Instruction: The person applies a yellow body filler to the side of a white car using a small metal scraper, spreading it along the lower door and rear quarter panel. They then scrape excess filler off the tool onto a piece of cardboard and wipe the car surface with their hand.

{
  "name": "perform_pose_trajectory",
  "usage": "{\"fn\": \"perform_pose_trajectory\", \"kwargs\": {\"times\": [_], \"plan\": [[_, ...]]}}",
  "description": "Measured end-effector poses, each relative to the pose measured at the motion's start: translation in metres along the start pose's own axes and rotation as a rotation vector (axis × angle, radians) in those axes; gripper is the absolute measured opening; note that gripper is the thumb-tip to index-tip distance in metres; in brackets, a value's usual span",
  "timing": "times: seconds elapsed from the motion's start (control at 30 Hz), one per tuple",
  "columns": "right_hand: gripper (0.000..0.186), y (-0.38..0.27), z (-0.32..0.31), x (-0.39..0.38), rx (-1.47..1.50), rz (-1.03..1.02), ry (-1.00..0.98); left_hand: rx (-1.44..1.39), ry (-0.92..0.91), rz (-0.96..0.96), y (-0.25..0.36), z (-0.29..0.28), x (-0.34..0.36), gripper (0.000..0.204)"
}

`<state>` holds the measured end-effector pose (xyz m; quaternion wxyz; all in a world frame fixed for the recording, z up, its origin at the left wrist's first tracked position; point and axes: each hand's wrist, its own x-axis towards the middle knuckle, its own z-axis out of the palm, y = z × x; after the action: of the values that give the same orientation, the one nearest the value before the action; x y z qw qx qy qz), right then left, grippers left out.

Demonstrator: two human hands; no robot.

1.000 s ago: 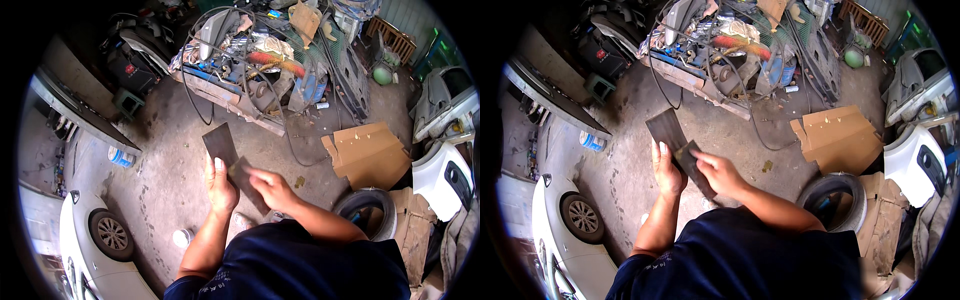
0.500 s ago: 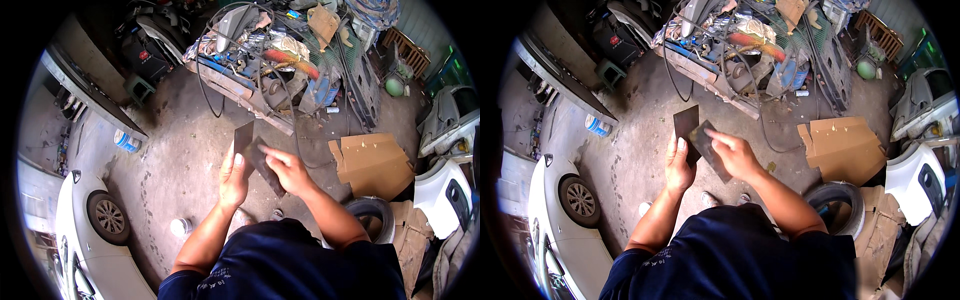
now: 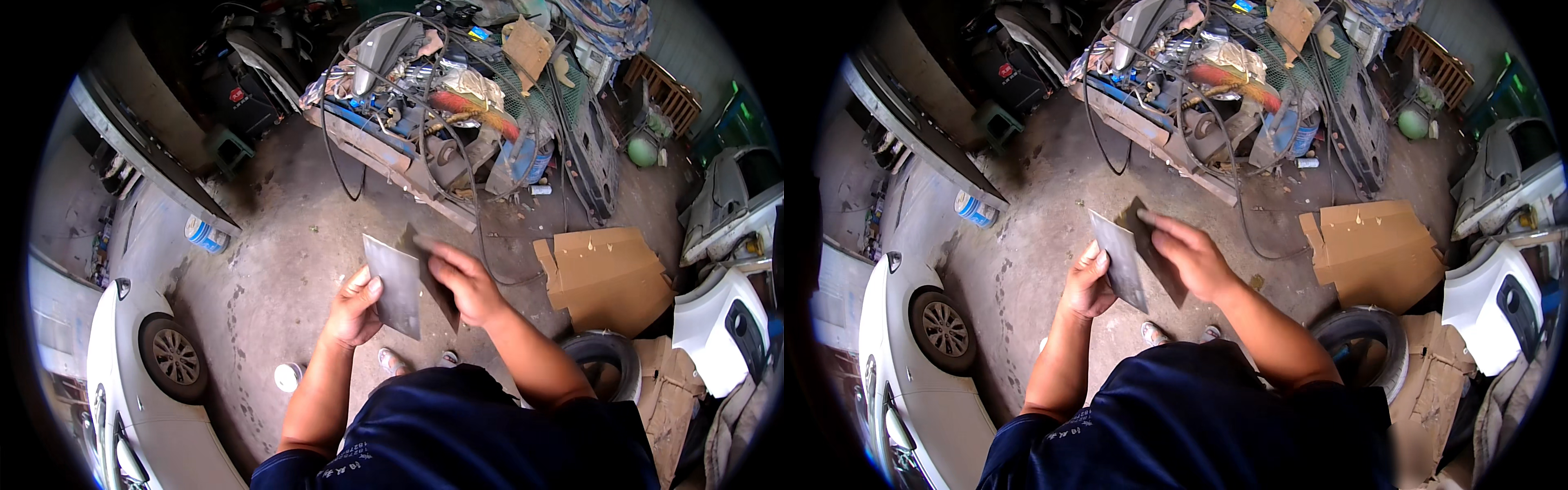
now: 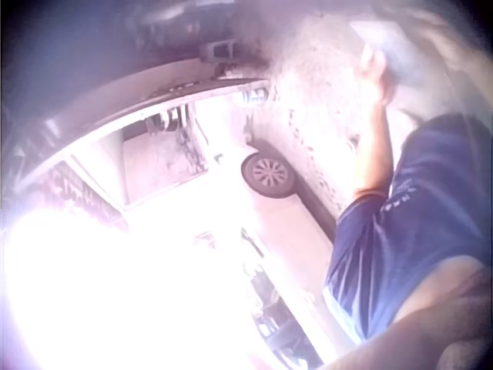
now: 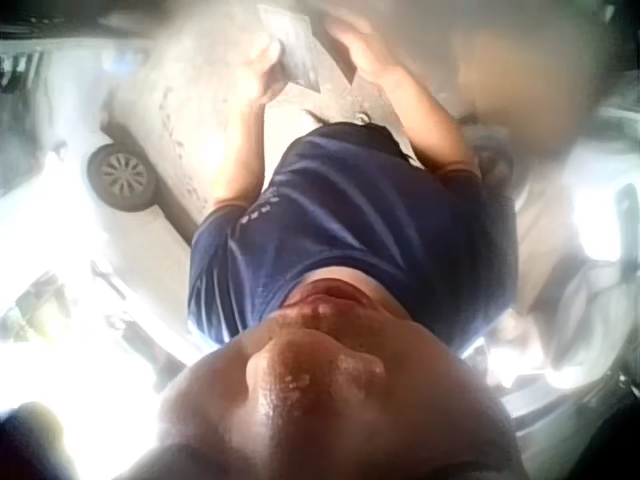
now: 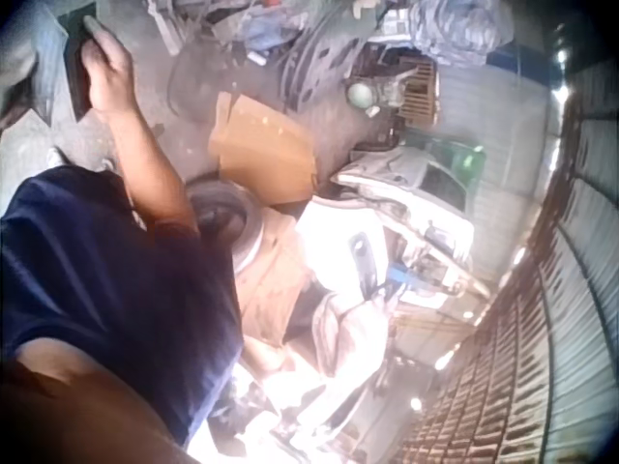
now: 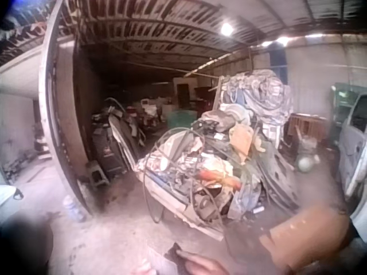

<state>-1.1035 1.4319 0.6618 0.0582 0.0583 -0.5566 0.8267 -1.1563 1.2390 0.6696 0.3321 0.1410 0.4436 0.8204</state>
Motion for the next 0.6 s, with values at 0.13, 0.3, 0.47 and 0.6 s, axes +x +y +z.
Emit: {"fn": "perform_pose_trajectory", "kwargs": {"times": [0.13,0.3,0.47,0.6], "plan": [[0.036,-0.022,-0.006,0.015,0.048,-0.1,0.076,-0.078,0.129,0.011,-0.003,0.003,0.008,0.049],[0.034,0.002,0.015,-0.029,-0.274,-0.149,-0.121,-0.278,0.301,0.024,-0.005,-0.004,0.023,0.047],[0.032,0.015,0.034,-0.029,-0.387,-0.057,-0.175,-0.204,0.355,-0.07,-0.007,0.006,0.028,0.051],[0.035,-0.005,0.011,0.018,-0.235,0.049,-0.029,-0.048,0.295,-0.071,-0.015,0.012,0.024,0.047]]}}
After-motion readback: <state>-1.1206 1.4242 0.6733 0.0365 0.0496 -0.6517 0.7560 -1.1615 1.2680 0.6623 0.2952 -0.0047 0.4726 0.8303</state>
